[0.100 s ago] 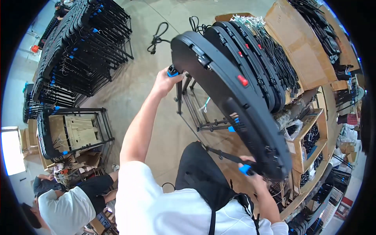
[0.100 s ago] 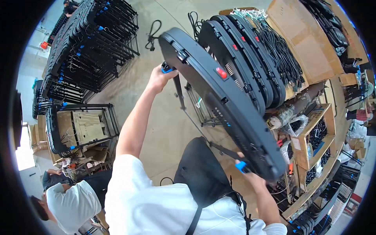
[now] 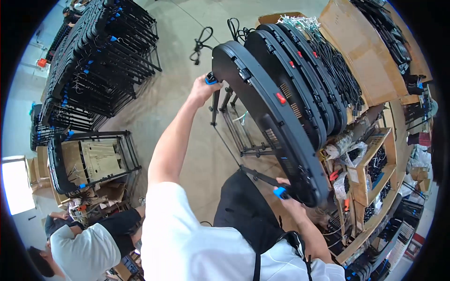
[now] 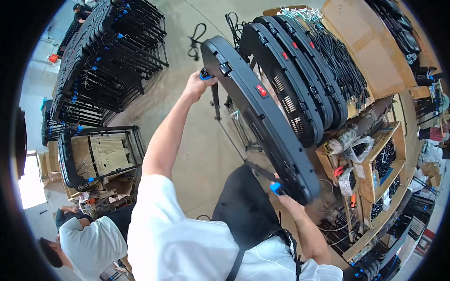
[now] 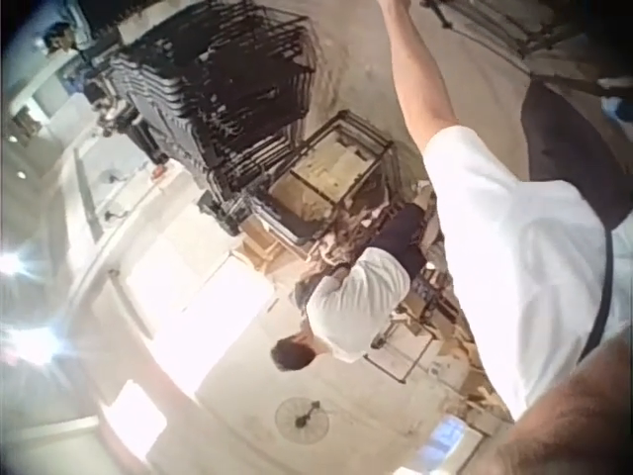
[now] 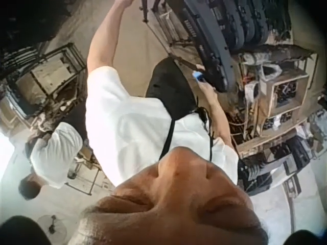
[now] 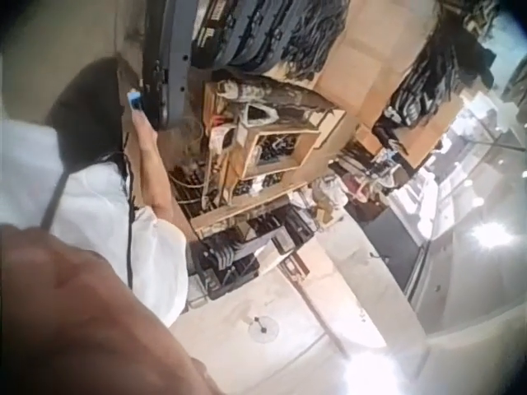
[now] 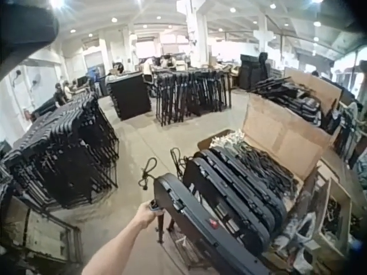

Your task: Assembling and securing plastic covers onto a metal frame using a power screwdriver and manual clips.

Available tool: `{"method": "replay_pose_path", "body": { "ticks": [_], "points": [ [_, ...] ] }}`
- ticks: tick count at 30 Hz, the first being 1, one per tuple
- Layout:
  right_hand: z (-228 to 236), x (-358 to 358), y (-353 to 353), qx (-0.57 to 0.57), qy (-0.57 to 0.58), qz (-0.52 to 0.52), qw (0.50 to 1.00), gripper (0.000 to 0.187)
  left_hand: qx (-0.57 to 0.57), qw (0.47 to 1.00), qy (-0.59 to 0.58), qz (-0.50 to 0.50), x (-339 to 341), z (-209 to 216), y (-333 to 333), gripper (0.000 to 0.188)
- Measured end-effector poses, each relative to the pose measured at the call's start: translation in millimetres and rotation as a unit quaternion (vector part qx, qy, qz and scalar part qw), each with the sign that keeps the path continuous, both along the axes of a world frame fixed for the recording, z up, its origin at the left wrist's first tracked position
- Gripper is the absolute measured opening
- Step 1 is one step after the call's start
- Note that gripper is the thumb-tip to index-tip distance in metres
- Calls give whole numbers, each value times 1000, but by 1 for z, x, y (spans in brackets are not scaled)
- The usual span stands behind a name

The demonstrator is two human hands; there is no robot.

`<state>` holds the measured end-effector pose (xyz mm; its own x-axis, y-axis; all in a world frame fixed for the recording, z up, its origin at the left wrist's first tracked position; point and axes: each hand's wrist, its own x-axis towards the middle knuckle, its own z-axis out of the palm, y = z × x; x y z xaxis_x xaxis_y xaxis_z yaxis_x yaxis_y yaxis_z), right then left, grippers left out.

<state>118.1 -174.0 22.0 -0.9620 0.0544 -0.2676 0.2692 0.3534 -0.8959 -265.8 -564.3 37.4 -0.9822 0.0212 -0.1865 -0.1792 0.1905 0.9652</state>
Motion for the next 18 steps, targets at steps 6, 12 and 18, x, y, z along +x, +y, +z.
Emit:
{"method": "replay_pose_path", "body": {
  "ticks": [6, 12, 18],
  "points": [
    [-105, -37, -39, 183, 121, 35, 975, 29, -117, 991, -65, -8, -80, -37, 30, 33],
    [-91, -57, -56, 292, 64, 34, 954, 33, -236, 971, -2, 42, -109, -76, 43, 43],
    [-42, -1, 26, 255, -171, -21, 952, 31, -264, 964, -27, 36, -2, -172, 84, 58]
  ]
}}
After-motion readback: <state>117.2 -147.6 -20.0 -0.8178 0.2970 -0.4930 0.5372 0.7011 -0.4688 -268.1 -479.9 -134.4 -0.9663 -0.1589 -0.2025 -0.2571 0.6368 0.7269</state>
